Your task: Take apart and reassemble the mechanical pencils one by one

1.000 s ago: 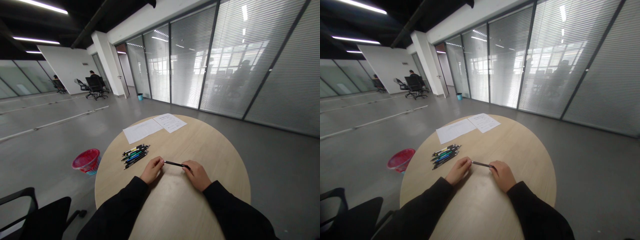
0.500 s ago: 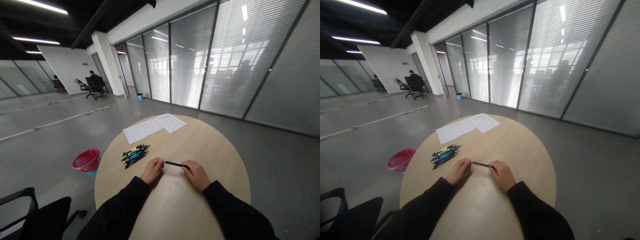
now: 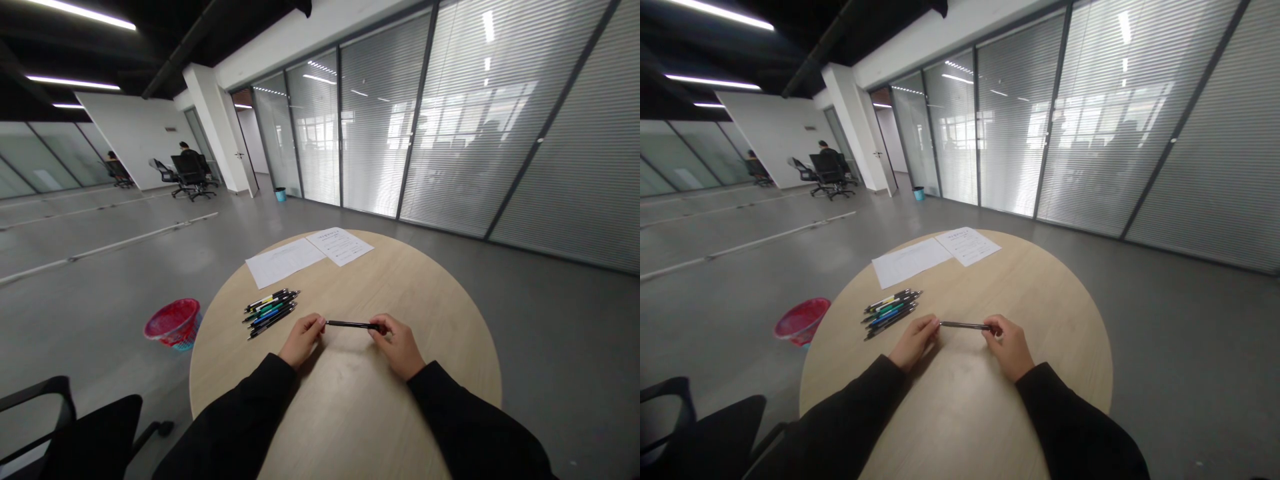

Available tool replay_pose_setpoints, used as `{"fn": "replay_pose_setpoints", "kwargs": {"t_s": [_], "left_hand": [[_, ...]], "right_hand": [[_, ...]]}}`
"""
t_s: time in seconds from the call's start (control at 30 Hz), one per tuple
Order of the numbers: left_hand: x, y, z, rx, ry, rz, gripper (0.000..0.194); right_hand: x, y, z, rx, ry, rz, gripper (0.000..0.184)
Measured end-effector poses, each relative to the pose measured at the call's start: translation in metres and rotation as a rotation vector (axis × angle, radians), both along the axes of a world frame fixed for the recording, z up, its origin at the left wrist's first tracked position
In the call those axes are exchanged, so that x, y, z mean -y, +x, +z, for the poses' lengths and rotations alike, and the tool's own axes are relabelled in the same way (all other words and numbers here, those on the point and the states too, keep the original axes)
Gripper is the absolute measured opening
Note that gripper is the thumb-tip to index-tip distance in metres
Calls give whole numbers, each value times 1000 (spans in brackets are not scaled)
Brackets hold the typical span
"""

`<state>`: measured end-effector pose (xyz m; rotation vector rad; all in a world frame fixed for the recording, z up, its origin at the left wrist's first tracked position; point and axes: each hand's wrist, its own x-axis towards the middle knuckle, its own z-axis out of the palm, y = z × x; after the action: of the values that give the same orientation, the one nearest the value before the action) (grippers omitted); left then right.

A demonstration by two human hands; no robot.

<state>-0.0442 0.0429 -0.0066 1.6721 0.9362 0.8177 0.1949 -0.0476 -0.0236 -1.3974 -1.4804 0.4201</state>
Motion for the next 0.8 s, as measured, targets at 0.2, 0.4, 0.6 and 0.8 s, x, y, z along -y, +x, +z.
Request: {"fn": "replay_pose_setpoints", "kwargs": {"t_s": [0.2, 0.4, 0.6, 0.8], "left_hand": [[-1, 0, -1, 57, -36, -5, 45], [3, 0, 3, 119, -91, -30, 36], [4, 2, 0, 141, -121, -9, 34], [1, 0, -3, -42, -49, -20, 50]], "right_hand": [[-1, 1, 0, -130, -11, -9, 21], [-2, 2, -2, -242, -30, 2, 23], [-4, 2, -3, -283, -40, 2, 23], [-4, 3, -5, -299, -52, 16, 23]]}}
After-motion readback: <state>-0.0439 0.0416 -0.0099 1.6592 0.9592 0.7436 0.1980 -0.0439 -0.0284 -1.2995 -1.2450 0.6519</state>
